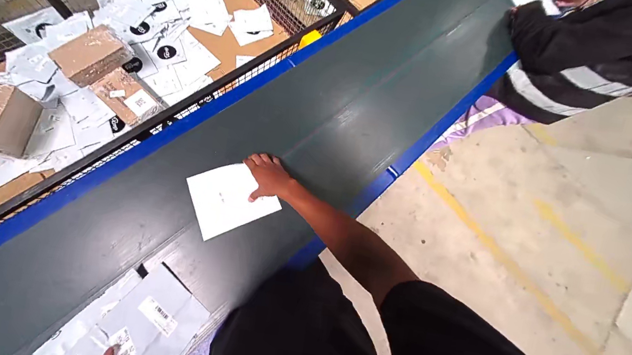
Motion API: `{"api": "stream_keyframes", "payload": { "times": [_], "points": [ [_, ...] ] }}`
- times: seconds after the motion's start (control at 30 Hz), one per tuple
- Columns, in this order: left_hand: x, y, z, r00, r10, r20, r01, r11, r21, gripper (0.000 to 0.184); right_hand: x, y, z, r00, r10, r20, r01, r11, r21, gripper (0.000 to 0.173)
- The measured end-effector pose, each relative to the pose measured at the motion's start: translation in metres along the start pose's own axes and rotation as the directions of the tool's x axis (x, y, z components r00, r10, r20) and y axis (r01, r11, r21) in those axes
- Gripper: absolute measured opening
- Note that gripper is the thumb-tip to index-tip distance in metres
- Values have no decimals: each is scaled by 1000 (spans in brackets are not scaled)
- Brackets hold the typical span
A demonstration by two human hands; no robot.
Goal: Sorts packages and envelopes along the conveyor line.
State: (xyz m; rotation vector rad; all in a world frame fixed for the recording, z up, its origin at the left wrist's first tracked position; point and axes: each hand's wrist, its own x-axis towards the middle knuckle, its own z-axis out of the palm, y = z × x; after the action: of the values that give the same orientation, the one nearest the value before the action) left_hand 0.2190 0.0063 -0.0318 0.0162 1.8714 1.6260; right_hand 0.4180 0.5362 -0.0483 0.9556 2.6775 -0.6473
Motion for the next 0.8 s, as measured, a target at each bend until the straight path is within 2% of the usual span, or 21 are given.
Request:
{"api": "stream_keyframes", "payload": {
  "times": [0.1,0.17,0.23,0.33,0.4,0.47,0.53,0.6,0.67,0.73,0.8],
  "points": [
    [10,6,23,999,6,48,-8,999,34,42,-33,-18,22,1000,19,-22,-18,999,34,109],
    [9,14,41,999,3,40,-5,999,37,34,-53,-29,30,996,60,60,-66,992,109,88],
    [1,19,55,999,6,38,-7,1000,24,31,-72,-35,40,988,75,137,-105,967,232,59],
    [-10,18,65,999,17,43,-18,1000,4,28,-99,-38,59,995,43,86,-77,886,458,45],
    [-18,15,69,999,13,36,-13,1000,-6,27,-117,-41,57,999,39,5,-30,689,724,44],
    [-25,11,73,1000,0,14,1,1000,-22,27,-136,-43,43,996,84,2,-33,371,928,56],
    [-28,10,78,1000,0,-5,-1,999,-47,28,-150,-43,25,988,155,-19,10,62,998,57],
    [-28,11,85,1000,11,-9,-11,997,-73,29,-160,-39,8,979,199,-44,79,-169,983,54],
    [-23,16,95,1000,23,-7,-24,995,-98,32,-167,-32,-9,971,231,-53,122,-293,948,49],
    [-21,21,100,1000,25,7,-24,997,-80,38,-175,-31,-19,966,255,-47,142,-365,920,48],
    [-18,26,103,1000,30,4,-29,997,-75,36,-181,-31,-23,963,262,-65,176,-427,887,46]
  ]
}}
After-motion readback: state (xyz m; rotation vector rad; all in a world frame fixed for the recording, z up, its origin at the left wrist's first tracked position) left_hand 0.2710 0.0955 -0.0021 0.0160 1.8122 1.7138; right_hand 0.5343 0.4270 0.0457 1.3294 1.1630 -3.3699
